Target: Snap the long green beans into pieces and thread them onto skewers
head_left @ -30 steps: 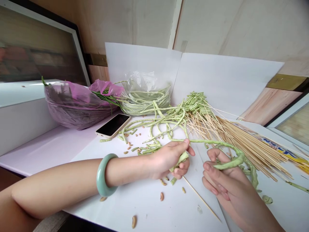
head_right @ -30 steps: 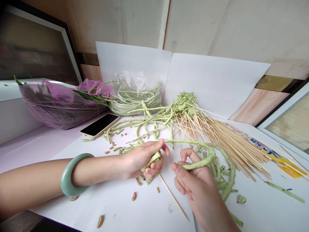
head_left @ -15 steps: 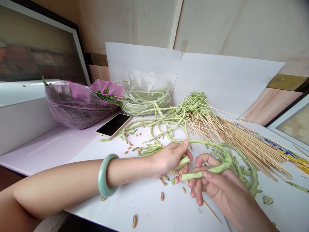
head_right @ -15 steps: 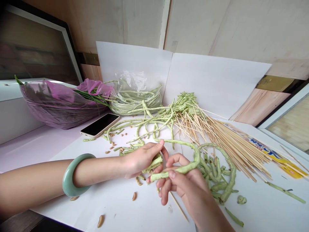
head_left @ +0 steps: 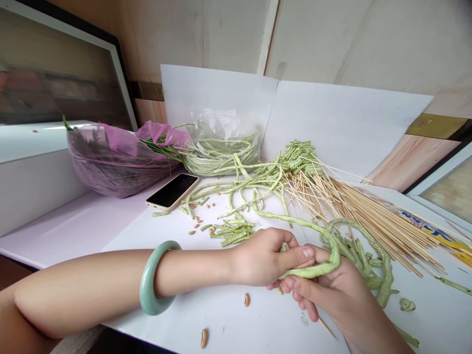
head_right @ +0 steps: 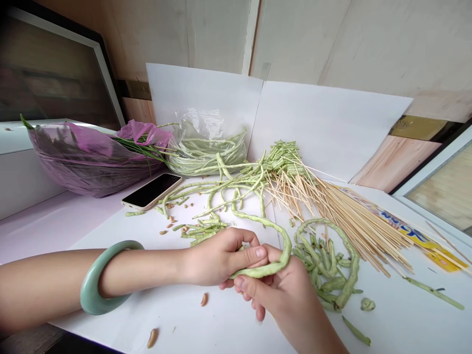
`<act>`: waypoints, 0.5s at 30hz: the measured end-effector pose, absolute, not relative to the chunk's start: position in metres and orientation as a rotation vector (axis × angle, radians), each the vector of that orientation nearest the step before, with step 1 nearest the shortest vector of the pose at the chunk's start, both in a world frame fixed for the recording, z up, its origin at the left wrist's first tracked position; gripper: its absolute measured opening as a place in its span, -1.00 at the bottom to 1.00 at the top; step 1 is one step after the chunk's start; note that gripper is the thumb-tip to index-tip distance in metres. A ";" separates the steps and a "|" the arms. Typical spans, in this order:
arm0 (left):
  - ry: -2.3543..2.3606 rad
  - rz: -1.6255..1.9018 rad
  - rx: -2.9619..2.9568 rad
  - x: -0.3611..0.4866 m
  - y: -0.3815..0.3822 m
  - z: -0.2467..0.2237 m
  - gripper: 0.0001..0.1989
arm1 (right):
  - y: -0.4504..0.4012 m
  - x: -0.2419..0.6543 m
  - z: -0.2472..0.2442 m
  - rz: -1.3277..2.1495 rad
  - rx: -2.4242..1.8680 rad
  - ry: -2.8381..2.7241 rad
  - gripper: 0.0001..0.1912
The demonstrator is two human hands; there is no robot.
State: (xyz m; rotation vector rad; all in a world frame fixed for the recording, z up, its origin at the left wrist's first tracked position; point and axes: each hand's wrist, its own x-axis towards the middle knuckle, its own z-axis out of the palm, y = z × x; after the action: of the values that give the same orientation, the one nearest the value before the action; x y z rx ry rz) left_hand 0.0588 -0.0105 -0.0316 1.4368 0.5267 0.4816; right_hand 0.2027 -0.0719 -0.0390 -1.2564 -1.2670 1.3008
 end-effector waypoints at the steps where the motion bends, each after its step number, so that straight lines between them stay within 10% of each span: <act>1: 0.521 0.489 1.408 0.059 -0.011 -0.031 -0.49 | -0.072 0.202 -0.037 1.310 -1.252 -1.256 -0.67; 15: 0.359 0.560 1.267 0.060 -0.011 -0.024 -0.61 | -0.077 0.206 -0.046 1.615 -0.862 -1.114 -0.77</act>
State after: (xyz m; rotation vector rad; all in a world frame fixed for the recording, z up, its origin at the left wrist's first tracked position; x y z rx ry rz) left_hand 0.0596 -0.0114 -0.0241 1.2669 0.3594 0.5601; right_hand 0.2059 -0.0765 -0.0461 -0.8623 -1.1144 1.6150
